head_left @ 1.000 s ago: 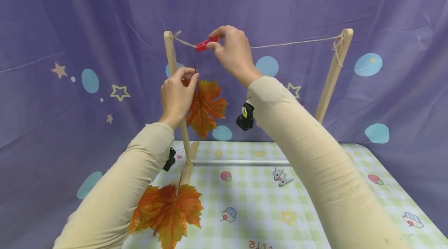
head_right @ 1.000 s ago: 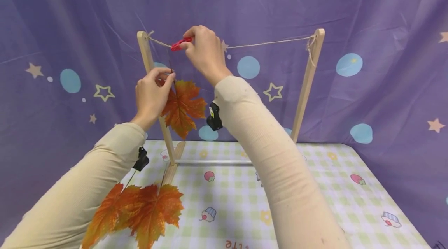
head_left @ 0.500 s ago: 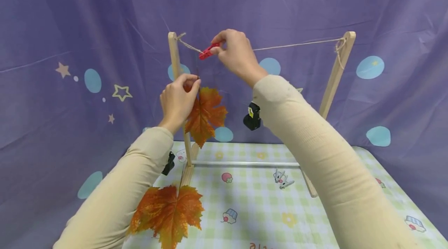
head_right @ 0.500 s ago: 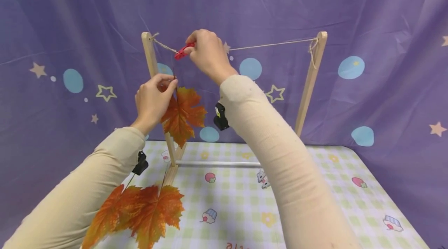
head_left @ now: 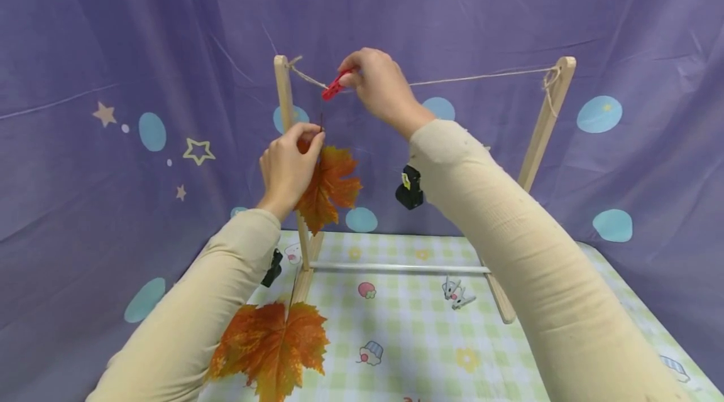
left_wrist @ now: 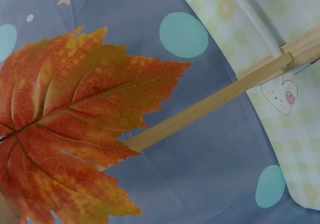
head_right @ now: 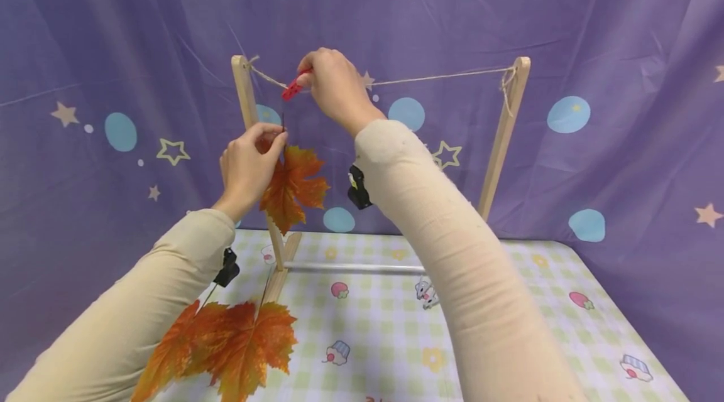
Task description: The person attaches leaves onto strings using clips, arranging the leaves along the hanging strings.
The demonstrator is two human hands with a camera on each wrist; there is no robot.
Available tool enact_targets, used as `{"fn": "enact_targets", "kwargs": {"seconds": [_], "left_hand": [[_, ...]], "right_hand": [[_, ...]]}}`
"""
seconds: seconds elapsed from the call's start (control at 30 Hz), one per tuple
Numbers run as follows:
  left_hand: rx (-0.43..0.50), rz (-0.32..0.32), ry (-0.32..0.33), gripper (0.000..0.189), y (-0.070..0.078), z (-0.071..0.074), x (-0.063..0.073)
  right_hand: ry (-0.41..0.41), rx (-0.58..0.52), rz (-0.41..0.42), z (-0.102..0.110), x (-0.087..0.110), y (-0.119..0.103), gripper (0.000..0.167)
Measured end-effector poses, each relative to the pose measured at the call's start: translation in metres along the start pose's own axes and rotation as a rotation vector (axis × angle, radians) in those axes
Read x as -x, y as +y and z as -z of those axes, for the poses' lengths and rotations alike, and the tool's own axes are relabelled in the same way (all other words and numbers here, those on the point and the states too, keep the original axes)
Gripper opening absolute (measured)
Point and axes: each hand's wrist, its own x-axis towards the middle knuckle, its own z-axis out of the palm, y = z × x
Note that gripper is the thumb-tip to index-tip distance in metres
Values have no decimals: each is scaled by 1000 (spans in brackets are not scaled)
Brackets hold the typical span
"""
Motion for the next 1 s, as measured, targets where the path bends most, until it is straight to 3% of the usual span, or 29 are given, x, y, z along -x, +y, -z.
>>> {"fn": "enact_targets", "kwargs": {"seconds": [0.33,0.6,0.87,1.0], "left_hand": [[11,-38,-32,25,-3,-1,2],[2,-65,-16,27,-6,-1,2],[15,-44,-8,26,-5,1,0],[24,-52,-1,26,-5,2,-2]], "right_hand": [[-10,4,3,-3,0,-4,27],[-35,42,19,-4,-1,-5,24],[-63,83,115,3,-4,-8,20],[-84,79,116,5,-6,-9,20]]}}
